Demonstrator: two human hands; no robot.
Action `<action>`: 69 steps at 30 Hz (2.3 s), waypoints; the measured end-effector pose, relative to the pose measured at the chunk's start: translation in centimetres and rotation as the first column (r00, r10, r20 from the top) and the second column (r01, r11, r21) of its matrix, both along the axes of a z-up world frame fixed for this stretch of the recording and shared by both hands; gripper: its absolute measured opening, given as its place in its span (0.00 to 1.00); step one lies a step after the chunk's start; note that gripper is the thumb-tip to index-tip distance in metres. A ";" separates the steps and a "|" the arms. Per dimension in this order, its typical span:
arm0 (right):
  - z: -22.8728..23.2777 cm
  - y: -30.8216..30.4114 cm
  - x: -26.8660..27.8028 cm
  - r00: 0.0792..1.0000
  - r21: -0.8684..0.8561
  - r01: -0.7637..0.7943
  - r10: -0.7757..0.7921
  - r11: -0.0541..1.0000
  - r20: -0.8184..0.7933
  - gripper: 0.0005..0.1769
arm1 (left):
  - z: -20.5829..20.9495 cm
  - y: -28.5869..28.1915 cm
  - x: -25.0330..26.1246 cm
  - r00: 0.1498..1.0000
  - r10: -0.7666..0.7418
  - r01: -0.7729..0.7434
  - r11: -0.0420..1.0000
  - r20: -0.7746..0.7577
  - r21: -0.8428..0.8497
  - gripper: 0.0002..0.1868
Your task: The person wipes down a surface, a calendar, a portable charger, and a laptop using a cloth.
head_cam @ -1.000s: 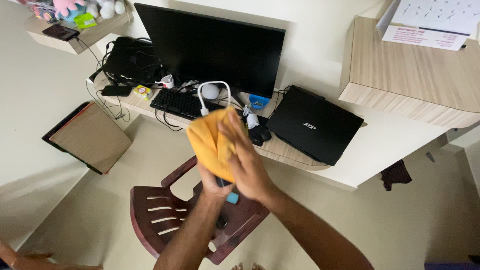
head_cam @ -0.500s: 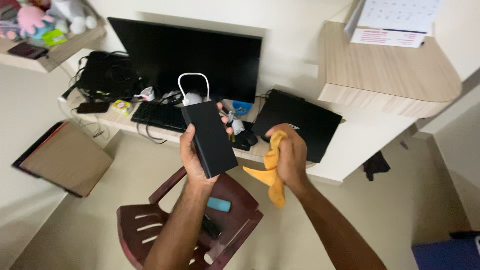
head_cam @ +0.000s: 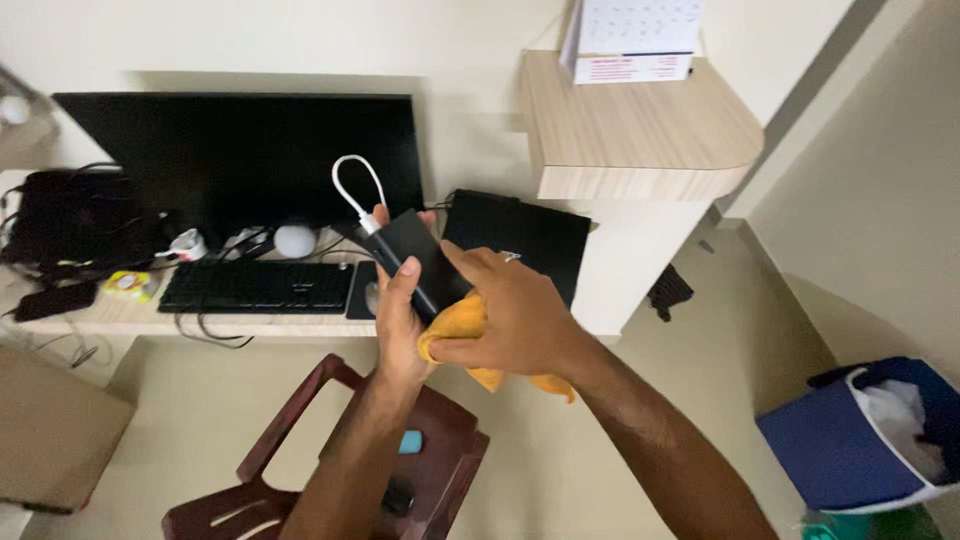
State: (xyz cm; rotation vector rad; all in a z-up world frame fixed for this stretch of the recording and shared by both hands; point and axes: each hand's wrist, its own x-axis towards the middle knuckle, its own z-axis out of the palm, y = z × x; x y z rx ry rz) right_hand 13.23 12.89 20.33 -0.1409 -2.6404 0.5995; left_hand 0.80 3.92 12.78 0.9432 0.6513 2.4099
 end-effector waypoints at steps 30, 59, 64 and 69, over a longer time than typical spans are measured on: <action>10.0 37.3 3.1 0.570 0.395 0.667 -0.774 0.632 0.275 0.54 | -2.7 15.0 -0.5 0.996 -0.079 0.060 0.947 -0.046 -0.317 0.22; 6.1 43.7 0.4 0.833 0.216 0.479 -0.518 0.851 0.195 0.51 | -3.8 16.3 -0.6 0.973 0.196 -0.228 0.890 -0.120 -0.395 0.14; 8.0 36.9 0.9 0.885 0.131 0.447 -0.459 0.885 0.083 0.23 | -4.1 13.9 -1.3 0.955 0.283 -0.296 0.874 -0.091 -0.386 0.13; 7.1 28.3 -1.6 0.995 0.067 0.056 -0.050 0.996 -0.084 0.17 | -4.6 10.0 -2.1 0.936 0.340 -0.350 0.879 -0.087 -0.325 0.13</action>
